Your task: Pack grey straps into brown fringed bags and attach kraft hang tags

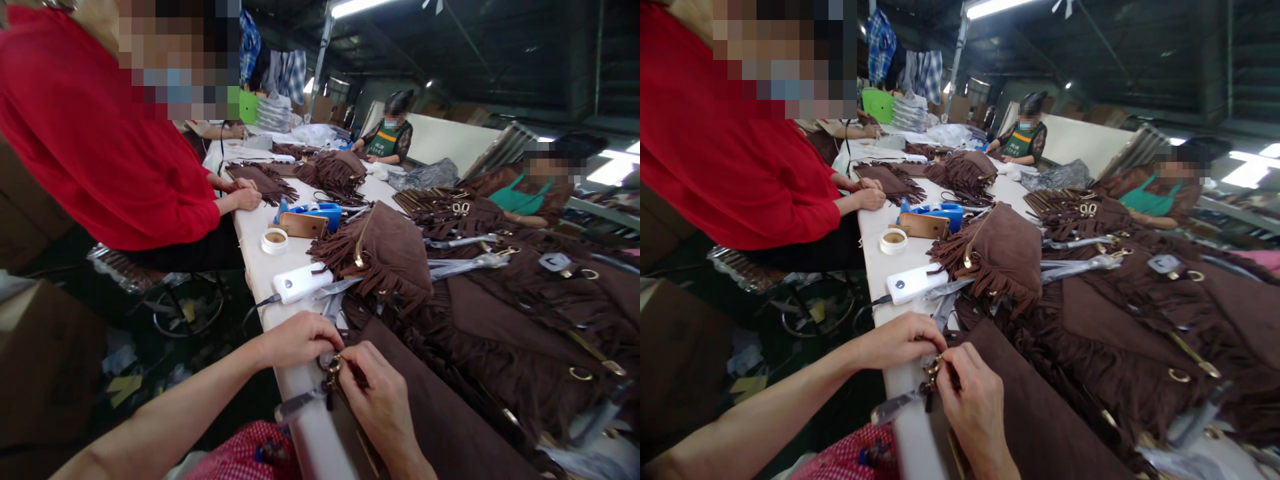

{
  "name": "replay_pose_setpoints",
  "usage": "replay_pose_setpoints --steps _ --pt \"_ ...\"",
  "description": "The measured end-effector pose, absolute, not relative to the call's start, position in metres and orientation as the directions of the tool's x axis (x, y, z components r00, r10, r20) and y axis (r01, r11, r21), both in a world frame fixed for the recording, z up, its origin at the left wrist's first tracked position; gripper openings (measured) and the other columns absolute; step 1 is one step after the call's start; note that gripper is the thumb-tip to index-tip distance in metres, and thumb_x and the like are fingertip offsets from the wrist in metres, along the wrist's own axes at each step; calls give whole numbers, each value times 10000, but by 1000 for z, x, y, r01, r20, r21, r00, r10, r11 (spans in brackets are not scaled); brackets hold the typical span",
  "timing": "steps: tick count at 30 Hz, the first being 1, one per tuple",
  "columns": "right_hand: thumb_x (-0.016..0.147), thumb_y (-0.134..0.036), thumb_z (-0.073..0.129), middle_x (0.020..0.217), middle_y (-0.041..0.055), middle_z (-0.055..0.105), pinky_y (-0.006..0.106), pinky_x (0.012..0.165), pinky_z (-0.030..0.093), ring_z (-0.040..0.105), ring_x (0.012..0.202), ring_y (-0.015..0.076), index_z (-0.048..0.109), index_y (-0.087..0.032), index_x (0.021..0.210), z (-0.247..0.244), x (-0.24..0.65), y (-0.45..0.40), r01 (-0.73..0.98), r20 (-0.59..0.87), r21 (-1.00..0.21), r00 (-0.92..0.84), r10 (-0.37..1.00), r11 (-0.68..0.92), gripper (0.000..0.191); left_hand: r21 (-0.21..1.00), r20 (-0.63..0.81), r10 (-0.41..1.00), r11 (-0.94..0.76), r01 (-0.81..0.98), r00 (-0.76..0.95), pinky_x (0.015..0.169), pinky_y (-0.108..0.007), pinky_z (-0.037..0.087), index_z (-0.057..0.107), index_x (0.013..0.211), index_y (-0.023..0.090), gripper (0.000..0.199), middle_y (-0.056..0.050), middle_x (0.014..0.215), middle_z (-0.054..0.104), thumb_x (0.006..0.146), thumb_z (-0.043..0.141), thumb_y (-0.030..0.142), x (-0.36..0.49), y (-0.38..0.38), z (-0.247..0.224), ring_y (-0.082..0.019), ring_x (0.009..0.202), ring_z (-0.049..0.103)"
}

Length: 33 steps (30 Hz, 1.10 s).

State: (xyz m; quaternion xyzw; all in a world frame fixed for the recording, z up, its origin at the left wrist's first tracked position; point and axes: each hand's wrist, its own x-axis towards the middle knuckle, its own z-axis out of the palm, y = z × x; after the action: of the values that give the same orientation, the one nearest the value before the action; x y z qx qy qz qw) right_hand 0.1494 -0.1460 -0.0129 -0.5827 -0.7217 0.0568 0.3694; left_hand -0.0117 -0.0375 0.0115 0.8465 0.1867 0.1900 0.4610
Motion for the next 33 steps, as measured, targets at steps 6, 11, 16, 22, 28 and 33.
replay_pose_setpoints --steps 6,11,16,22,28,33 --pt "893 -148 486 706 -1 573 227 602 387 546 604 126 581 -201 766 -16 149 -146 803 442 -516 -48 896 298 167 887 73 469 -434 158 880 683 -202 464 757 851 159 202 -3 760 716 777 584 86 -9 -30 8 -134 716 630" --pt "902 -162 489 720 2 576 233 615 383 548 617 128 589 -198 775 -19 149 -146 806 424 -517 -51 904 288 166 793 102 490 -566 226 866 682 -196 452 751 824 143 211 -21 744 726 777 576 34 -8 -35 11 -128 703 641" --pt "900 -175 495 710 2 575 233 601 377 542 606 129 585 -201 751 -20 150 -146 814 415 -515 -38 909 269 176 582 121 484 -742 333 867 711 -234 447 717 808 165 157 -30 787 725 818 586 78 -7 -41 15 -166 774 648" --pt "885 -172 491 720 7 591 240 607 384 560 624 139 603 -199 771 -18 149 -145 810 406 -522 -36 913 265 162 380 200 443 -857 347 874 707 -288 412 608 754 173 134 -37 768 654 853 528 131 -6 -50 13 -195 777 581" --pt "922 -258 486 818 30 659 252 686 452 619 742 167 656 -206 890 -5 154 -145 681 284 -706 21 958 195 181 661 248 609 -675 328 754 616 -248 347 523 714 187 145 12 678 543 775 467 67 -4 -50 4 -142 651 484" --pt "953 -447 422 574 -28 581 245 527 412 560 523 155 637 -191 998 -5 162 -145 483 32 -874 182 983 -61 336 722 297 686 -616 313 664 626 -241 372 507 778 190 153 20 703 541 801 410 73 -3 -42 7 -136 665 496"
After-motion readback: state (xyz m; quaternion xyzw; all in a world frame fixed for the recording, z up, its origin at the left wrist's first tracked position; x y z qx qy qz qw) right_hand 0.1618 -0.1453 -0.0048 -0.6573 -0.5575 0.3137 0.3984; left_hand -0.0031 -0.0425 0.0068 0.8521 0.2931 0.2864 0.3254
